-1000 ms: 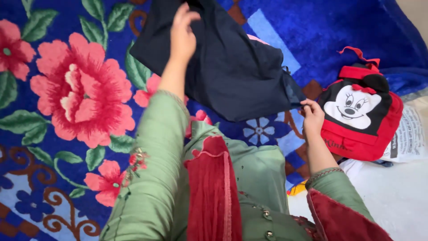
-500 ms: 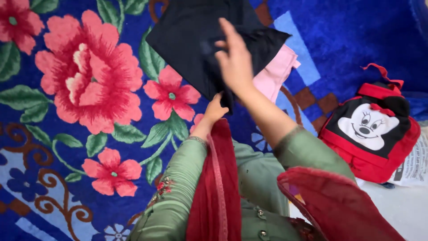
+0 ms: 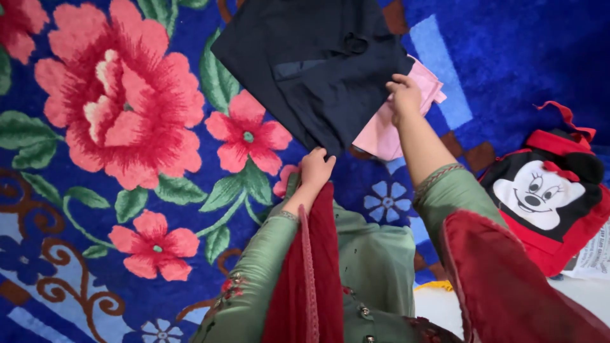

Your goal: Folding and organizing various items of clothing and blankets on the floor

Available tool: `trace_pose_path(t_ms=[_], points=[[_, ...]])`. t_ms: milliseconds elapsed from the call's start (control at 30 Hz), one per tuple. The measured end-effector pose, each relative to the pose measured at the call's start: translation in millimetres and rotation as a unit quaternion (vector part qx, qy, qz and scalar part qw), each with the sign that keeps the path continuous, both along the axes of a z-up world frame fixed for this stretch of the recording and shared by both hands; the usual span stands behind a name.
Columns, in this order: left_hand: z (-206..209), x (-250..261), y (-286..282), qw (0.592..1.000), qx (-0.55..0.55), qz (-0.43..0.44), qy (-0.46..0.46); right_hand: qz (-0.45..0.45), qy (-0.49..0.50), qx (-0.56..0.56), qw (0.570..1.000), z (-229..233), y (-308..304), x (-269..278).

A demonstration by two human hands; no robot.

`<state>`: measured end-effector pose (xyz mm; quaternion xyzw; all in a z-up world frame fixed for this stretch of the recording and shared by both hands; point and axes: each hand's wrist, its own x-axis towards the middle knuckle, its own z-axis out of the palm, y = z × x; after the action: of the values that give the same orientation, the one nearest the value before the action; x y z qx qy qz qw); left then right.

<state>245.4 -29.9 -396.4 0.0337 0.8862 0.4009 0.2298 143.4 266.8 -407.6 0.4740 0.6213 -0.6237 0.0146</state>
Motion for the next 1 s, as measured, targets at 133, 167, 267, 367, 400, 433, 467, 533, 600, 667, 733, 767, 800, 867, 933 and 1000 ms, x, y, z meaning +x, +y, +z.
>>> trace_pose_path(t_ms=[133,167,267,367,400,433,467,533,600,667,733,767,800,867,933,1000], points=[[21.8,-7.4,-15.9,0.992,0.079,0.089,-0.039,-0.119,-0.053,-0.111,0.985,-4.0,7.8,-23.3],[23.3,-11.3,-21.0,0.983,0.123,0.128,-0.053,-0.152,-0.063,-0.103,0.981,-3.0,6.3,-31.0],[27.4,-37.2,-37.2,0.947,0.224,0.229,-0.032,-0.078,0.009,0.032,0.996,0.4,-2.6,-62.1],[39.1,-98.4,-59.7,0.856,0.353,0.375,-0.038,0.096,0.131,0.141,0.977,45.0,-39.1,-115.5],[44.2,-123.8,-69.6,0.782,0.423,0.451,-0.077,0.157,0.171,0.124,0.965,66.4,-56.5,-136.0],[38.3,-141.7,-82.1,0.781,0.423,0.453,-0.074,0.160,0.172,0.123,0.964,79.2,-68.6,-145.0],[32.1,-158.6,-93.6,0.748,0.485,0.444,-0.091,0.165,0.188,0.110,0.962,91.9,-79.3,-152.2],[24.1,-177.7,-108.0,0.710,0.545,0.433,-0.107,0.171,0.202,0.096,0.960,90.9,-88.0,-156.4],[20.8,-181.6,-113.7,0.845,0.399,0.355,-0.019,0.146,0.097,0.215,0.961,63.5,-84.0,-149.0],[35.4,-162.5,-108.6,0.947,0.207,0.236,0.069,0.140,0.087,0.167,0.972,15.8,-69.1,-133.4],[54.2,-154.7,-98.0,0.983,0.000,0.102,0.153,0.134,0.077,0.121,0.981,-6.8,-62.6,-125.1],[65.6,-156.3,-89.9,0.983,-0.039,0.004,0.182,0.110,0.034,0.025,0.993,-5.7,-63.3,-124.4],[76.6,-158.3,-82.0,0.970,-0.077,-0.094,0.209,0.085,-0.008,-0.072,0.994,-5.1,-64.2,-124.1],[54.5,-167.0,-75.0,0.960,-0.134,-0.112,0.221,0.054,0.007,-0.092,0.994,-25.8,-57.4,-134.5],[15.2,-171.8,-72.7,0.945,-0.192,-0.130,0.233,0.023,0.022,-0.113,0.993,-22.1,-60.0,-147.0],[-38.9,-172.4,-74.5,0.898,-0.268,-0.134,0.323,0.000,-0.023,-0.082,0.996,8.0,-71.0,-160.0]])
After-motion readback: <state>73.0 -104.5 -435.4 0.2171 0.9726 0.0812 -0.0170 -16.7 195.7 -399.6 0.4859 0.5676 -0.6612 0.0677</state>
